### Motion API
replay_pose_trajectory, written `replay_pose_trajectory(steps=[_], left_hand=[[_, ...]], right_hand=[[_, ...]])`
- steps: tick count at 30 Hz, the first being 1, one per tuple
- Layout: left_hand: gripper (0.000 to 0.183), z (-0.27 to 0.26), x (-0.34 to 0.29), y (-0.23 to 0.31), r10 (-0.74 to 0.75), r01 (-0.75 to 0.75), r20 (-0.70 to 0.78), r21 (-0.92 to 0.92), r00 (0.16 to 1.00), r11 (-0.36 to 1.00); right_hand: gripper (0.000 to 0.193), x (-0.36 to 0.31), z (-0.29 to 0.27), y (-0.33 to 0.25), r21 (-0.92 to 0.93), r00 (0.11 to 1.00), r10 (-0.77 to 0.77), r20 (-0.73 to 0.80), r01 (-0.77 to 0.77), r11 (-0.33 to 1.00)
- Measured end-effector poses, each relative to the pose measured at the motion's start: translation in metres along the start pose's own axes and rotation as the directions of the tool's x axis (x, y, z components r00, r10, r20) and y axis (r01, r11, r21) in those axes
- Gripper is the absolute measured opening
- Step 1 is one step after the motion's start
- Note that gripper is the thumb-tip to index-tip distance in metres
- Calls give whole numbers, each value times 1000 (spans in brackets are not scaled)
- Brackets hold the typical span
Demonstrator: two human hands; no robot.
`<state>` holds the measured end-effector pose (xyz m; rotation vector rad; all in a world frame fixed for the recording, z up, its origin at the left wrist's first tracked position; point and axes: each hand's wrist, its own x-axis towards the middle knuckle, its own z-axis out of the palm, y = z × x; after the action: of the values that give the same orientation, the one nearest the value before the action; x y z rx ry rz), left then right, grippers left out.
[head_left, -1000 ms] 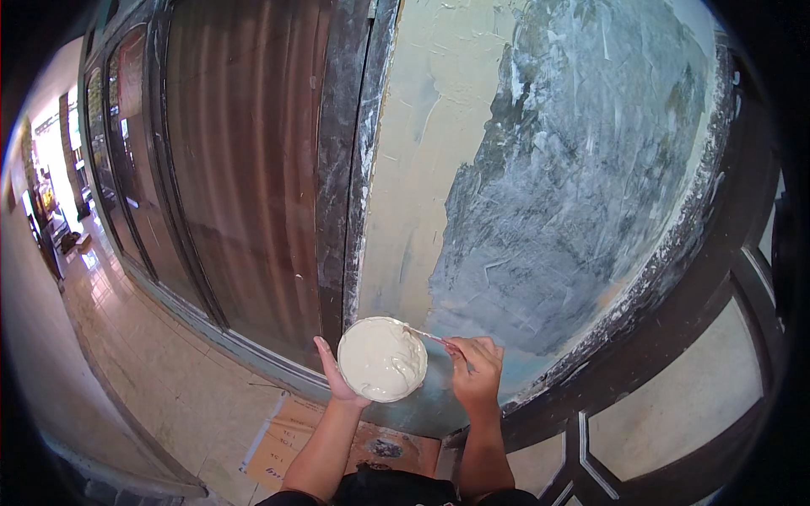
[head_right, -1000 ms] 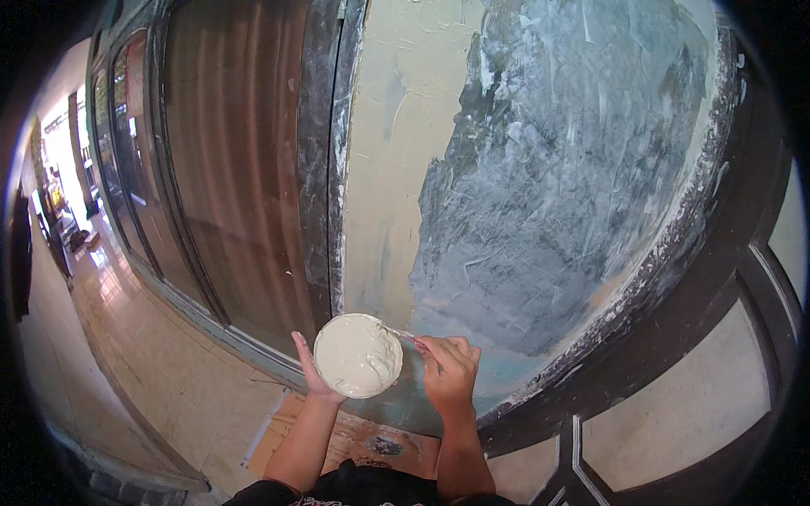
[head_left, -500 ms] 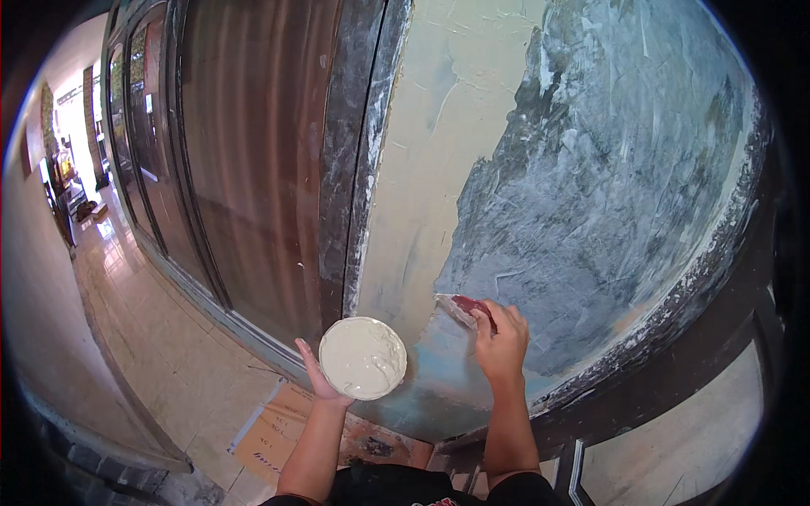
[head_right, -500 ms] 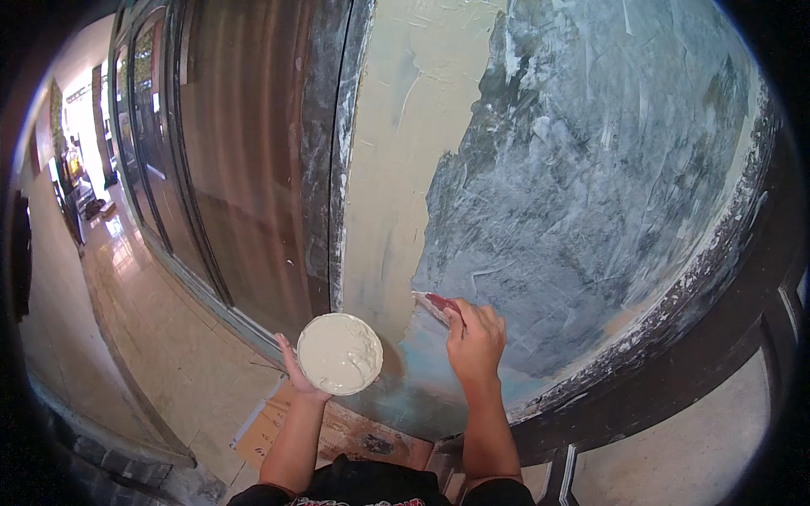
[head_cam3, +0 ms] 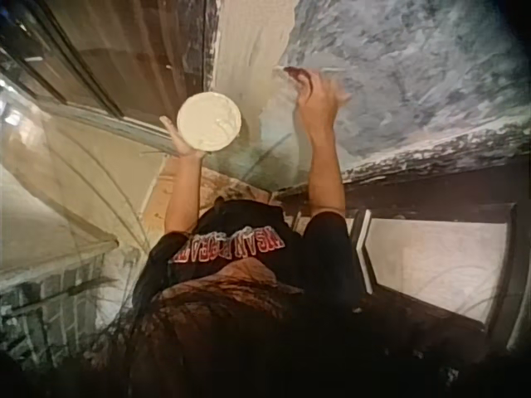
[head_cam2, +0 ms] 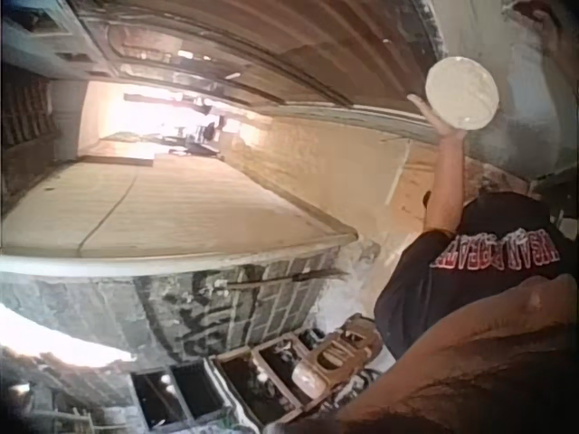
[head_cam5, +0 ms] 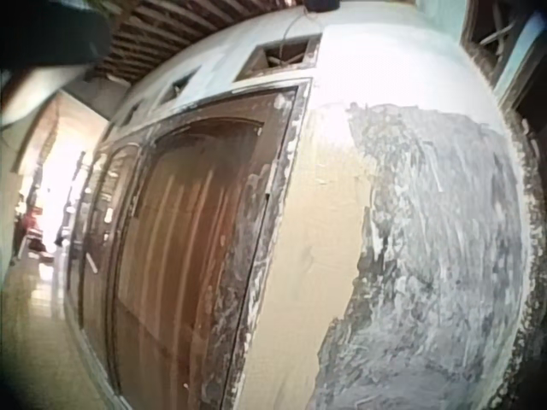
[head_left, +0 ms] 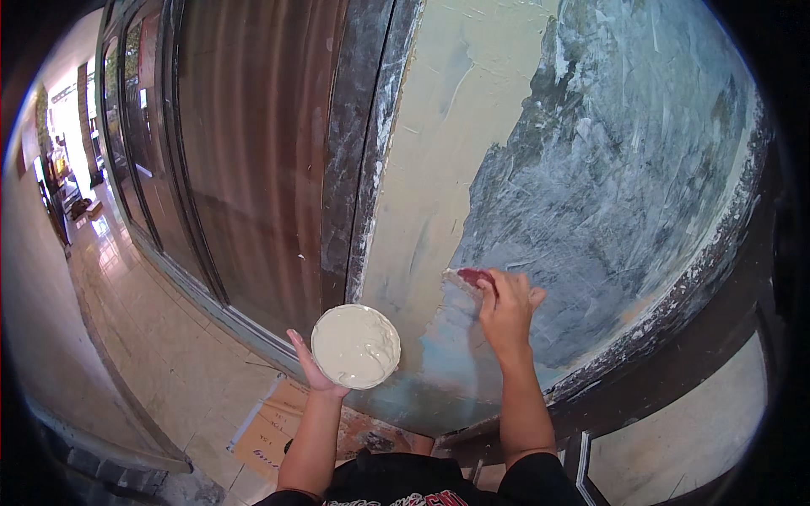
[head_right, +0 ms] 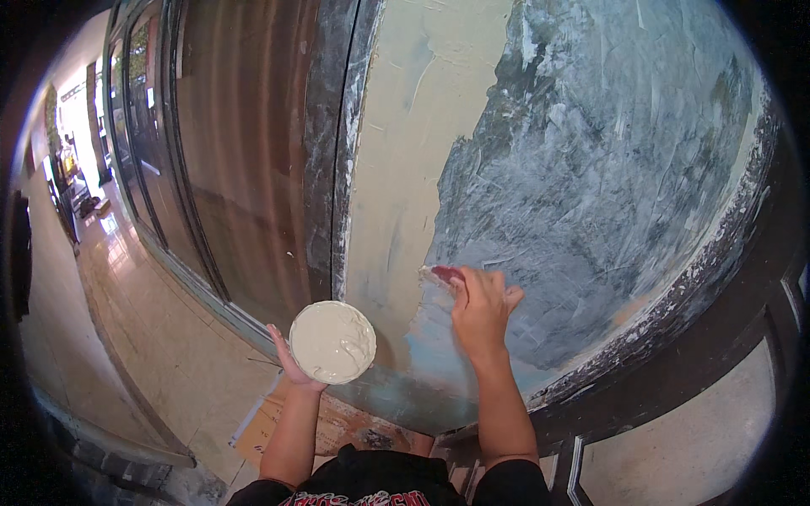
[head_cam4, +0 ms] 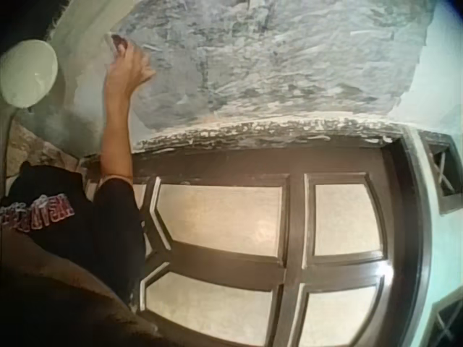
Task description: The person applies wall putty to a damaged section of an interior wall using a scraper.
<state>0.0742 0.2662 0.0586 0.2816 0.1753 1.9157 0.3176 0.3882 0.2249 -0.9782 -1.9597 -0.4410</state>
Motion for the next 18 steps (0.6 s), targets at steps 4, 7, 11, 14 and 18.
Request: replay_pose_trajectory(steps=[4,7,11,14,18], left_hand=[[107,12,-6,5,35,-35,-15,3,999,999],[107,6,-8,6,21,-21,7,4,1000,1000],[107,-4,-11,5,26,-26,14,-6,1000,1000],[107,-5,-13,3,58,-58,-54,-3,997,998],[107,-3,-14,4,85,-85,-47,16,995,996]], right_hand=[[15,10,-6,0,44,997,2,-77,2,999],[15,-6,0,2,-18,995,-95,9,96,995],[17,0,5,6,-13,988,-153,5,154,988],[22,15,-1,14,-36,980,-174,-100,171,985],[31,25,5,17,-97,956,-249,-154,236,967]])
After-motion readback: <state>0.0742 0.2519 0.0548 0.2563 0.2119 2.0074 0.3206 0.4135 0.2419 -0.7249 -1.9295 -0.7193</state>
